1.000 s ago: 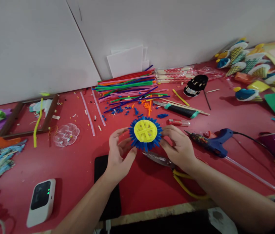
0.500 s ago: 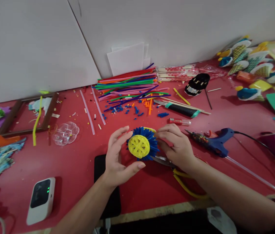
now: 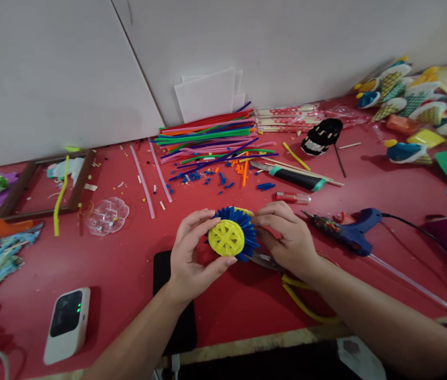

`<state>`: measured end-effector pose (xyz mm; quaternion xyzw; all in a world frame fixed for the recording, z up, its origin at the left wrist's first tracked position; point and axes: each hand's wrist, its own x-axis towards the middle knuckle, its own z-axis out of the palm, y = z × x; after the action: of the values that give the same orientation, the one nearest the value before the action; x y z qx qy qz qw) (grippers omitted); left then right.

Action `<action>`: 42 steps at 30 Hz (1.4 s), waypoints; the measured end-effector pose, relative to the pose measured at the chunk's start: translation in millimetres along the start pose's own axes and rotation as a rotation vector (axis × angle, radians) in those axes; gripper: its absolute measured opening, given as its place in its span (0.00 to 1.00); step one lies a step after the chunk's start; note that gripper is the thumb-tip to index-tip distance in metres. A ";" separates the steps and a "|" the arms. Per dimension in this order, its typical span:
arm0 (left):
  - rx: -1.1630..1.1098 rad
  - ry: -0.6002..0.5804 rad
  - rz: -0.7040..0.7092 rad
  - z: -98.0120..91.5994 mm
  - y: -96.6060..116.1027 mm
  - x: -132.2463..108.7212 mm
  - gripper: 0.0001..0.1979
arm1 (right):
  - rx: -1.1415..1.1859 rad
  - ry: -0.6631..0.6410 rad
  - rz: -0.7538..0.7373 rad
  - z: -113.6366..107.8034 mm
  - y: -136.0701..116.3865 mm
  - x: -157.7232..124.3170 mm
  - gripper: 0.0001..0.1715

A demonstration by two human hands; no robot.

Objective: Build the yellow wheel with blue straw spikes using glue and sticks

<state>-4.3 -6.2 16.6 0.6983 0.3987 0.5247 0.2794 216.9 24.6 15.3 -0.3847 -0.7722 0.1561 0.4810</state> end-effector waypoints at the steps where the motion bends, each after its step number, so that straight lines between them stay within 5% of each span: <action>1: 0.008 -0.002 0.002 -0.4 -0.2 -0.2 0.30 | 0.000 0.000 -0.004 0.2 0.2 -0.1 0.11; 13: 0.018 -0.020 -0.014 -0.6 -1.8 -0.5 0.28 | -0.005 0.000 -0.003 1.8 1.9 -1.7 0.10; 19: -0.041 -0.061 -0.064 2.0 -3.0 -2.4 0.39 | 0.002 -0.020 0.013 2.7 1.5 -2.3 0.11; 31: 0.009 -0.004 -0.017 1.4 -2.3 2.4 0.29 | 0.036 -0.052 -0.037 4.2 -0.1 -1.9 0.09; 37: 0.055 0.129 -0.088 4.3 -5.0 2.5 0.25 | -0.106 -0.077 -0.051 2.4 5.9 0.6 0.12; 42: 0.130 0.277 -0.218 5.3 -11.5 4.9 0.24 | -0.333 -0.017 -0.073 -20.0 -0.9 16.4 0.10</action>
<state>-1.6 4.2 8.2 0.5887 0.5398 0.5554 0.2314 229.9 33.7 35.9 -0.4296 -0.8048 0.0116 0.4093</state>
